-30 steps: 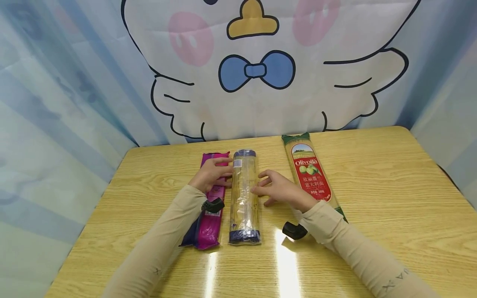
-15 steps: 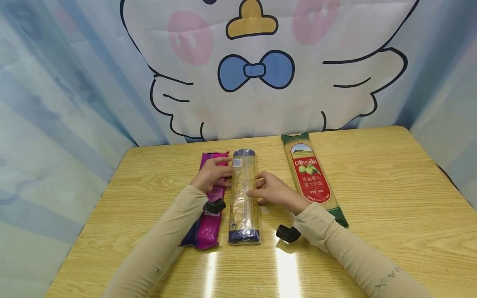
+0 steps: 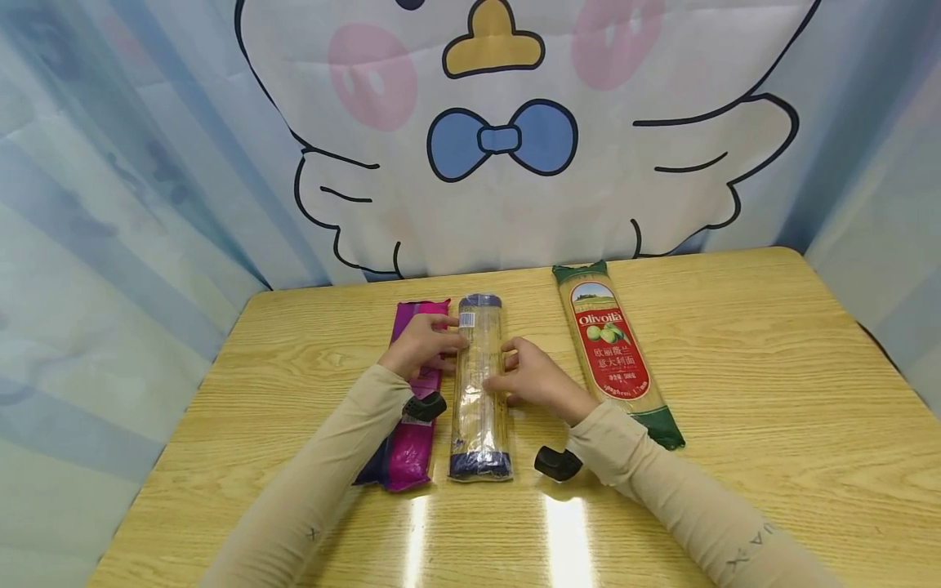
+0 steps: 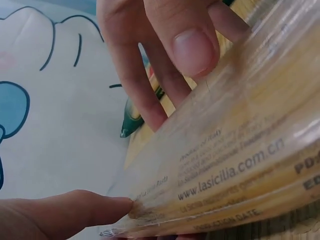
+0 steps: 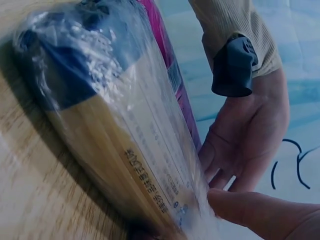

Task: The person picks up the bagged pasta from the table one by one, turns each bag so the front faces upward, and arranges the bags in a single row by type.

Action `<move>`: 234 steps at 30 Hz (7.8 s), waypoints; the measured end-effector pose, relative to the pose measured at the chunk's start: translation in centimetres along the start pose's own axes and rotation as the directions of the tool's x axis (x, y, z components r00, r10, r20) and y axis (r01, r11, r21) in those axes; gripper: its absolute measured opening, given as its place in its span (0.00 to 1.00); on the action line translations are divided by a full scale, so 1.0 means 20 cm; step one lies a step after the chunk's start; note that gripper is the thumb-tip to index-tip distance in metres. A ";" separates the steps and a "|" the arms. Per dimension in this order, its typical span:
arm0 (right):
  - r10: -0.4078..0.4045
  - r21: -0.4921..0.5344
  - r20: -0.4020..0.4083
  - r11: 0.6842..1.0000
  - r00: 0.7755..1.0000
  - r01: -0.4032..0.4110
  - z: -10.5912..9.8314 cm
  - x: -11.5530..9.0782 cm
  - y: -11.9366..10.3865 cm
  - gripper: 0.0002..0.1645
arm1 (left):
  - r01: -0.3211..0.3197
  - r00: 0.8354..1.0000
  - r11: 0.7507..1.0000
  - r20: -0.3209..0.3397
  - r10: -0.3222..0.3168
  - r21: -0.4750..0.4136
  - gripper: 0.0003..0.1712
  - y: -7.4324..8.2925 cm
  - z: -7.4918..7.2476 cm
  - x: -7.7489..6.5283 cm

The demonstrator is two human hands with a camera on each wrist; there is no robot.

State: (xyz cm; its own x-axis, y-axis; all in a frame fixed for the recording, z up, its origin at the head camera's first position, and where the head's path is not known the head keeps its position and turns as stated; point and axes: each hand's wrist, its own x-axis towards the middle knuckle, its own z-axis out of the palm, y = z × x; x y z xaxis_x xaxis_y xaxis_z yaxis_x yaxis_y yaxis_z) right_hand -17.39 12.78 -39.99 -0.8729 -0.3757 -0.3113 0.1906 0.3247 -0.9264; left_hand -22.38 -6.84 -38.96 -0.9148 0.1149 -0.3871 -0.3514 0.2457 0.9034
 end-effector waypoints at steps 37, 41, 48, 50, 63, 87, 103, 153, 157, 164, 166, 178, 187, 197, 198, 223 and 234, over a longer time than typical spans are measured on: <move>-0.062 0.061 -0.037 0.996 0.997 0.065 0.00 -0.03 0.00 0.41 | -0.066 0.998 0.988 0.010 0.068 -0.138 0.28 -0.06 -0.02 0.00; -0.078 0.064 -0.064 0.995 0.995 0.083 0.00 -0.04 -0.01 0.42 | -0.081 0.996 0.985 0.011 0.083 -0.152 0.28 -0.05 -0.02 -0.02; -0.122 0.075 -0.087 0.989 0.989 0.129 0.01 -0.07 -0.04 0.41 | -0.063 0.997 0.981 0.027 0.069 -0.185 0.27 -0.05 -0.02 -0.02; -0.133 0.086 -0.091 0.986 0.987 0.141 0.01 -0.07 -0.05 0.41 | -0.053 0.997 0.979 0.043 0.062 -0.198 0.27 -0.06 -0.02 -0.02; -0.153 0.127 -0.089 0.978 0.984 0.163 0.00 -0.12 -0.13 0.42 | -0.003 0.967 0.952 0.242 0.081 -0.305 0.26 -0.12 -0.04 0.00; -0.152 0.095 -0.077 0.983 0.985 0.159 -0.08 -0.18 -0.18 0.44 | 0.037 0.935 0.918 0.338 0.109 -0.396 0.31 -0.10 -0.03 -0.08; -0.162 0.044 -0.051 0.985 0.985 0.164 -0.10 -0.17 -0.14 0.41 | 0.003 0.973 0.905 0.212 0.097 -0.424 0.44 -0.06 -0.01 -0.13; -0.217 -0.153 -0.199 0.970 0.956 0.188 0.02 -0.10 -0.09 0.56 | -0.055 0.995 0.955 0.067 0.078 -0.290 0.34 0.04 0.08 -0.17; -0.156 -0.020 -0.152 0.988 0.976 0.155 -0.01 -0.11 -0.09 0.55 | -0.058 0.989 0.956 0.111 0.094 -0.287 0.30 0.04 0.06 -0.18; -0.118 0.098 -0.110 0.987 0.987 0.129 -0.03 -0.13 -0.09 0.54 | -0.067 0.982 0.950 0.146 0.116 -0.306 0.26 0.03 0.02 -0.20; -0.113 0.136 -0.093 0.983 0.989 0.125 -0.04 -0.13 -0.09 0.54 | -0.079 0.982 0.948 0.141 0.128 -0.310 0.26 0.02 0.01 -0.20; -0.124 0.253 -0.034 0.959 0.992 0.129 -0.04 -0.13 -0.10 0.51 | -0.099 0.981 0.939 0.123 0.147 -0.329 0.30 -0.02 -0.03 -0.18; -0.123 0.291 -0.011 0.949 0.992 0.121 -0.02 -0.14 -0.11 0.52 | -0.035 0.965 0.892 0.217 0.148 -0.451 0.33 -0.06 -0.05 -0.14; -0.124 0.280 0.001 0.953 0.992 0.119 -0.02 -0.13 -0.10 0.52 | 0.011 0.945 0.874 0.291 0.150 -0.486 0.27 -0.07 -0.04 -0.08; -0.124 0.277 0.008 0.954 0.992 0.117 -0.02 -0.13 -0.10 0.52 | 0.011 0.946 0.876 0.288 0.147 -0.482 0.27 -0.07 -0.04 -0.08; -0.169 -0.163 -0.092 0.975 0.981 0.152 -0.04 -0.17 -0.16 0.52 | 0.031 0.995 0.870 0.097 0.020 -0.493 0.29 0.03 0.02 -0.14; -0.243 -0.239 -0.170 0.950 0.955 0.199 0.00 -0.16 -0.14 0.49 | 0.039 0.996 0.876 0.088 0.004 -0.482 0.29 0.06 0.04 -0.16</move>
State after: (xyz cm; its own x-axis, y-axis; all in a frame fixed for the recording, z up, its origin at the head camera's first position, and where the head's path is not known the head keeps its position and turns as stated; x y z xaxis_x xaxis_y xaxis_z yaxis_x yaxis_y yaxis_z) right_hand -15.08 13.07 -36.29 -0.9563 -0.2901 -0.0365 -0.0998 0.4414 -0.8918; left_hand -19.78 -6.11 -36.86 -0.8951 0.1999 -0.3986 -0.4395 -0.2438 0.8645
